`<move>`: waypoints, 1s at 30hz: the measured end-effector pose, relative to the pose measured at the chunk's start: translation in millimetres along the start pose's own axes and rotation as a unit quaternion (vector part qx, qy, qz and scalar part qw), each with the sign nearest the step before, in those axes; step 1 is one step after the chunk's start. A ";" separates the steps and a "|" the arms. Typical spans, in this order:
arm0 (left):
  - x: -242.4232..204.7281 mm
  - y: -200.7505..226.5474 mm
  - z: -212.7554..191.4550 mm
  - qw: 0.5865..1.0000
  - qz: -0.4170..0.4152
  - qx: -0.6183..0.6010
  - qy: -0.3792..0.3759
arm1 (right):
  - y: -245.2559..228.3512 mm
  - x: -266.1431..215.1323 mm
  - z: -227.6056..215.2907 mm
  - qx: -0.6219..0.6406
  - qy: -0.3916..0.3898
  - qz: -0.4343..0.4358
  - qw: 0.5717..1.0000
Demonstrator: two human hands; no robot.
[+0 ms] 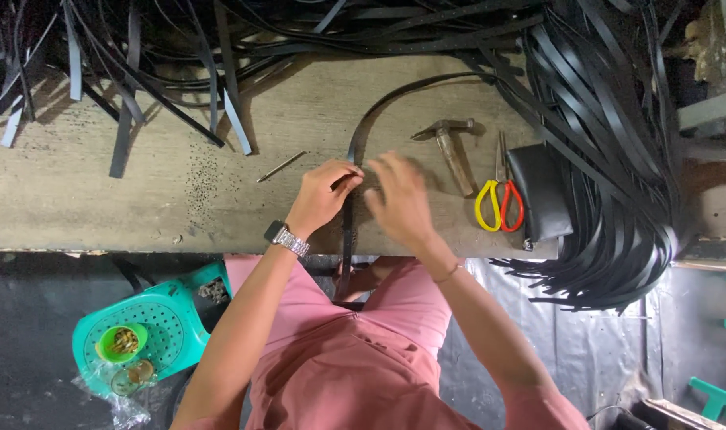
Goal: The person repeatedly places a nail on a black leather strip and hammers it into place on a wooden workbench. The person adjusts the strip and continues hammering multiple nails along its length.
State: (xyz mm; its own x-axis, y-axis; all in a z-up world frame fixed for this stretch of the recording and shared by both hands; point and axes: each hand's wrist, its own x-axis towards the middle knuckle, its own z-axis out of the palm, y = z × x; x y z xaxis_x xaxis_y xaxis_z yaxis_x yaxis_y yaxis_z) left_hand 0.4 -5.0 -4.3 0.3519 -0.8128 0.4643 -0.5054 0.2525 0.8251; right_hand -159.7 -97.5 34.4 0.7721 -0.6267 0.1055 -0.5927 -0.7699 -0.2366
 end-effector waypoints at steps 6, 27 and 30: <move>-1.2 -9.2 -1.6 0.998 0.014 0.062 0.027 | -13.5 7.9 37.1 0.051 0.022 -0.061 0.997; -8.5 -5.7 -3.4 0.952 -0.170 -0.168 0.190 | -8.8 -13.5 27.7 0.086 0.008 -0.029 0.996; -7.9 -5.5 -3.5 0.954 -0.160 -0.164 0.193 | -7.4 -18.0 29.4 0.088 0.023 -0.047 0.995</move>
State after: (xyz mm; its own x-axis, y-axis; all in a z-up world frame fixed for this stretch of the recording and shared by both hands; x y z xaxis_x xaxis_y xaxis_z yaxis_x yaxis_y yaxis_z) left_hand 3.2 1.9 -11.3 0.7431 -0.6377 0.2030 -0.0718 0.2256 0.9716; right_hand -162.4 -77.1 5.8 0.8080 -0.5614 0.1787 -0.4664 -0.7948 -0.3883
